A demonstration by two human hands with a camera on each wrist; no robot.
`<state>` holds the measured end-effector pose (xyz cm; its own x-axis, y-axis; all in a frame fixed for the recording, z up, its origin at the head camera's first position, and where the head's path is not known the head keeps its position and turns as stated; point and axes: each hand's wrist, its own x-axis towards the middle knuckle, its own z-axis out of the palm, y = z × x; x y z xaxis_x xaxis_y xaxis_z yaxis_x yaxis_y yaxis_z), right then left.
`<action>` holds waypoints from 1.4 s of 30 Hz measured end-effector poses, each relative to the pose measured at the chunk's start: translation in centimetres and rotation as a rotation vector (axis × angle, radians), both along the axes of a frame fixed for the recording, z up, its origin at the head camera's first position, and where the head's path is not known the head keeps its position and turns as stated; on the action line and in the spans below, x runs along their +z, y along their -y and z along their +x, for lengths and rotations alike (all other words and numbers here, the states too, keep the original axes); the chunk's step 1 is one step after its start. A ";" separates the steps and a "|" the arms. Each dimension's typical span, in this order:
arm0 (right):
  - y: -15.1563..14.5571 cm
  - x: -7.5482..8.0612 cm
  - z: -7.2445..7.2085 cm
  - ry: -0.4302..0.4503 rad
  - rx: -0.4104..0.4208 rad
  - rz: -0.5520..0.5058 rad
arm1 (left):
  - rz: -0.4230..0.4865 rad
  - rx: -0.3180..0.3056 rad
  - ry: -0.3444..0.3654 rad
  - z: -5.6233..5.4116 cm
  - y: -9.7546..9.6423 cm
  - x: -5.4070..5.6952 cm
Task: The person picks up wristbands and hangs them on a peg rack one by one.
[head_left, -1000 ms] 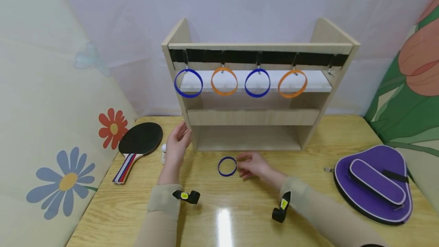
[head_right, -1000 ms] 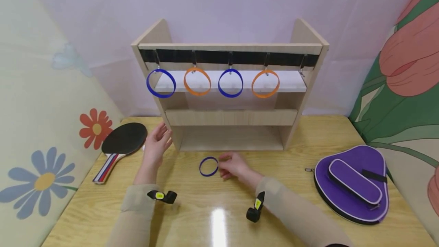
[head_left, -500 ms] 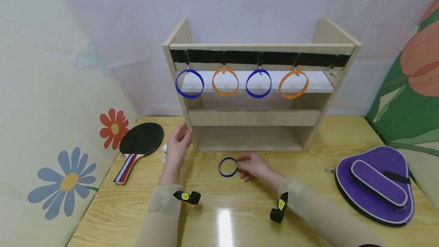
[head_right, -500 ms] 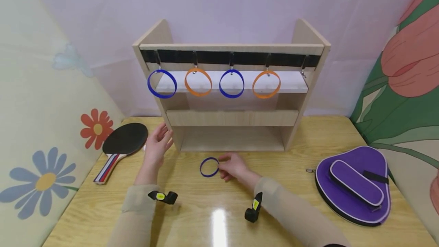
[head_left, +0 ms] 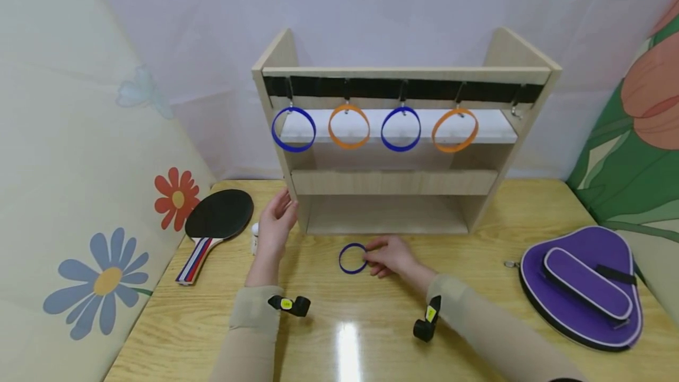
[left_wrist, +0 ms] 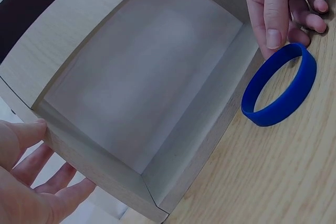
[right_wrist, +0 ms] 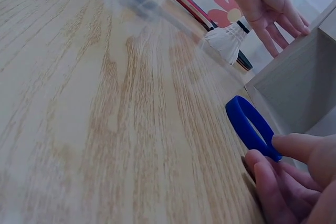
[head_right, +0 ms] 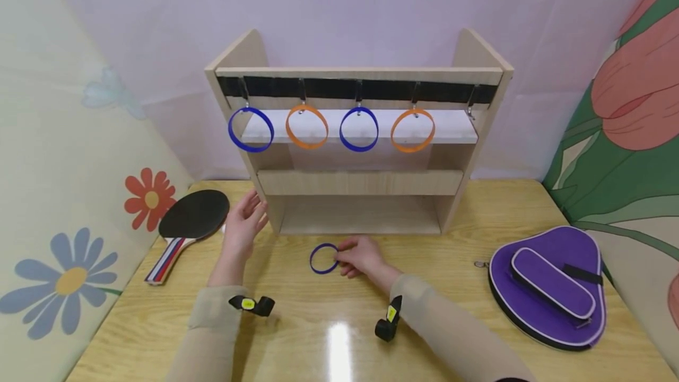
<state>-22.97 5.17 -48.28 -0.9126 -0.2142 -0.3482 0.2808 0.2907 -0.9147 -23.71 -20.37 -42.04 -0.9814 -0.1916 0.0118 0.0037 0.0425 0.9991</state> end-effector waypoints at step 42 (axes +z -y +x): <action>-5.6 2.0 2.5 0.005 0.029 -0.101 | -0.020 -0.005 0.011 -0.2 0.2 -0.4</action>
